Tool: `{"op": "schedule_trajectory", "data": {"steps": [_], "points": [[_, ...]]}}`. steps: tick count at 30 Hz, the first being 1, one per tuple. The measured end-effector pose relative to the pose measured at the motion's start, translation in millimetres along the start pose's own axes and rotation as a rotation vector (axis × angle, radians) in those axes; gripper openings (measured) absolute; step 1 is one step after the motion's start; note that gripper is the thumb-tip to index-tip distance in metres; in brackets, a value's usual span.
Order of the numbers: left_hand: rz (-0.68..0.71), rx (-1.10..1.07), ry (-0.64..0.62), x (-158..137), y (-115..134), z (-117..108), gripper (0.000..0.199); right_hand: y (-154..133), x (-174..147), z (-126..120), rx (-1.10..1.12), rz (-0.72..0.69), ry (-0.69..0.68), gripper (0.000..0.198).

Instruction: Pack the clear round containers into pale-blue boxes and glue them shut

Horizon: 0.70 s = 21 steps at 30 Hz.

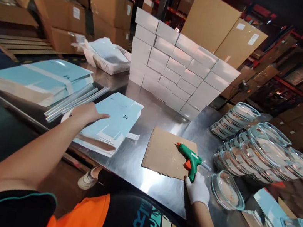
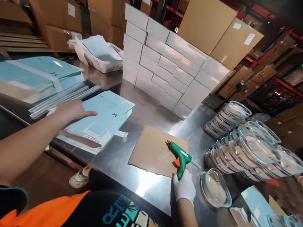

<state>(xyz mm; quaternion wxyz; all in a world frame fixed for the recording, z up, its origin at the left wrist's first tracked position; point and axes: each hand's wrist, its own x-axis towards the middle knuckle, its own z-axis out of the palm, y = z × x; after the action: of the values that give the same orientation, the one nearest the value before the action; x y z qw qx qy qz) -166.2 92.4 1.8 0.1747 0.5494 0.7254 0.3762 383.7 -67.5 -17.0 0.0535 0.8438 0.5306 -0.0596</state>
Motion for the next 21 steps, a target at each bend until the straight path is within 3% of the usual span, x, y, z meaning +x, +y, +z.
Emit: {"op": "schedule_trajectory", "data": {"steps": [5, 8, 10, 12, 15, 17, 19, 21], "points": [[-0.026, 0.068, 0.112, -18.1, 15.4, -21.8, 0.066, 7.3, 0.9, 2.0, 0.032, -0.004, 0.045, 0.052], [-0.032, -0.049, 0.115, -22.9, 24.5, -27.7, 0.061, 2.9, 0.9, -6.5, 0.045, -0.030, 0.184, 0.069], [-0.057, -0.254, 0.042, -32.3, 35.0, -20.4, 0.061, -9.6, -1.1, -12.2, 0.191, -0.167, 0.304, 0.081], [-0.153, -0.670, -0.089, -51.2, 50.8, -4.6, 0.070, -32.0, -4.7, -17.8, 0.492, -0.375, 0.312, 0.089], [-0.192, -0.882, -0.501, -91.0, 76.7, 22.8, 0.071, -76.2, -12.1, -30.6, 0.975, -0.621, 0.127, 0.101], [-0.066, -0.941, -0.817, -113.4, 89.0, 34.9, 0.063, -101.1, -18.5, -42.0, 1.174, -0.688, 0.057, 0.103], [0.144, -0.969, -1.075, -125.4, 95.7, 39.8, 0.066, -115.0, -25.3, -51.6, 1.259, -0.689, 0.098, 0.093], [0.336, -0.936, -1.178, -129.0, 98.9, 40.8, 0.071, -118.0, -30.3, -57.3, 1.273, -0.678, 0.177, 0.081]]}}
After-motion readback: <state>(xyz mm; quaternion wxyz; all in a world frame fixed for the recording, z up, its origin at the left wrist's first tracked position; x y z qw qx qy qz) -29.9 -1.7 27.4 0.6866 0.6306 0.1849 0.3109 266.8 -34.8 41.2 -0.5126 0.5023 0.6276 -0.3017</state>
